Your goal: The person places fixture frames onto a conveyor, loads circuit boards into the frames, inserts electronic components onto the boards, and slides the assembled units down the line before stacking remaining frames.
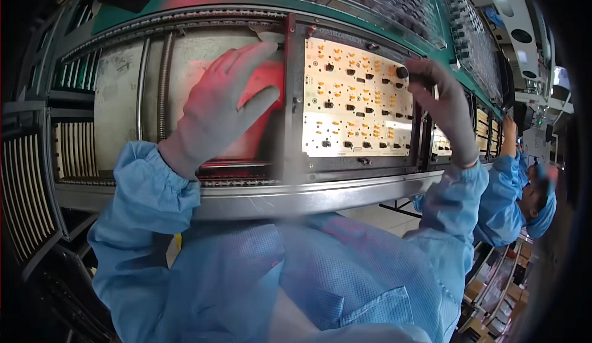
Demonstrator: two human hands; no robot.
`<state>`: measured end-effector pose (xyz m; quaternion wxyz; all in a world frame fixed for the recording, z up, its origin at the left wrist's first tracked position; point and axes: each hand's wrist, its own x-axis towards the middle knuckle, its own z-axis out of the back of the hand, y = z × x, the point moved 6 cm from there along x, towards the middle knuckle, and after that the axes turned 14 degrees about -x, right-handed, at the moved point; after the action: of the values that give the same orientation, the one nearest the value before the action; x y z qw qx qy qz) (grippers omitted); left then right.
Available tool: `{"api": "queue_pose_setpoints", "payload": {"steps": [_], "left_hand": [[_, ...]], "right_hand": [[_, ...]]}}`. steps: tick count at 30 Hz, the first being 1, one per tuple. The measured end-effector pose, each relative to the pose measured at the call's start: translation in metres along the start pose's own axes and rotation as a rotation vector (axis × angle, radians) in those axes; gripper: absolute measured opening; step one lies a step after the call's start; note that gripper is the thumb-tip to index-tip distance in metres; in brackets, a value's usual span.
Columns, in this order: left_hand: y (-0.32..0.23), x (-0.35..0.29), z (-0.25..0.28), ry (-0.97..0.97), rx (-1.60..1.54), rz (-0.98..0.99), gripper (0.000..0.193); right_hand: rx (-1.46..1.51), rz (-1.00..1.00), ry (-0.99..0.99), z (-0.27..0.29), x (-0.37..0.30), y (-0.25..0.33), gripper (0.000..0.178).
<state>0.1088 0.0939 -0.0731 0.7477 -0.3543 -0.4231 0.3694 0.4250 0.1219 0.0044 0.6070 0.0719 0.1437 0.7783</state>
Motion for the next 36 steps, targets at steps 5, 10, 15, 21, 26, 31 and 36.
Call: {"api": "queue_pose_setpoints", "payload": {"steps": [5, 10, 15, 21, 26, 31, 36], "left_hand": [[0.003, -0.002, 0.001, -0.015, -0.017, 0.006, 0.054], [0.012, -0.005, 0.001, -0.049, 0.012, 0.044, 0.051], [0.02, -0.007, -0.004, -0.009, 0.031, 0.137, 0.052], [0.026, -0.009, 0.0, -0.043, 0.0, 0.146, 0.052], [0.033, -0.01, 0.002, -0.049, -0.002, 0.162, 0.053], [0.036, -0.009, 0.011, -0.079, 0.004, 0.147, 0.052], [0.017, -0.011, 0.031, -0.088, 0.075, 0.135, 0.051]], "right_hand": [[-0.213, 0.112, 0.015, -0.019, -0.023, -0.006, 0.046], [-0.245, 0.15, -0.017, -0.022, -0.028, -0.027, 0.053], [-0.29, 0.225, -0.031, -0.02, -0.028, -0.03, 0.058], [-0.366, 0.304, -0.045, -0.017, -0.026, -0.029, 0.063], [-0.419, 0.285, 0.011, -0.016, -0.023, -0.029, 0.066], [-0.468, 0.258, 0.006, -0.014, -0.026, -0.026, 0.068], [-0.47, 0.124, -0.032, -0.012, -0.031, -0.026, 0.065]]}}
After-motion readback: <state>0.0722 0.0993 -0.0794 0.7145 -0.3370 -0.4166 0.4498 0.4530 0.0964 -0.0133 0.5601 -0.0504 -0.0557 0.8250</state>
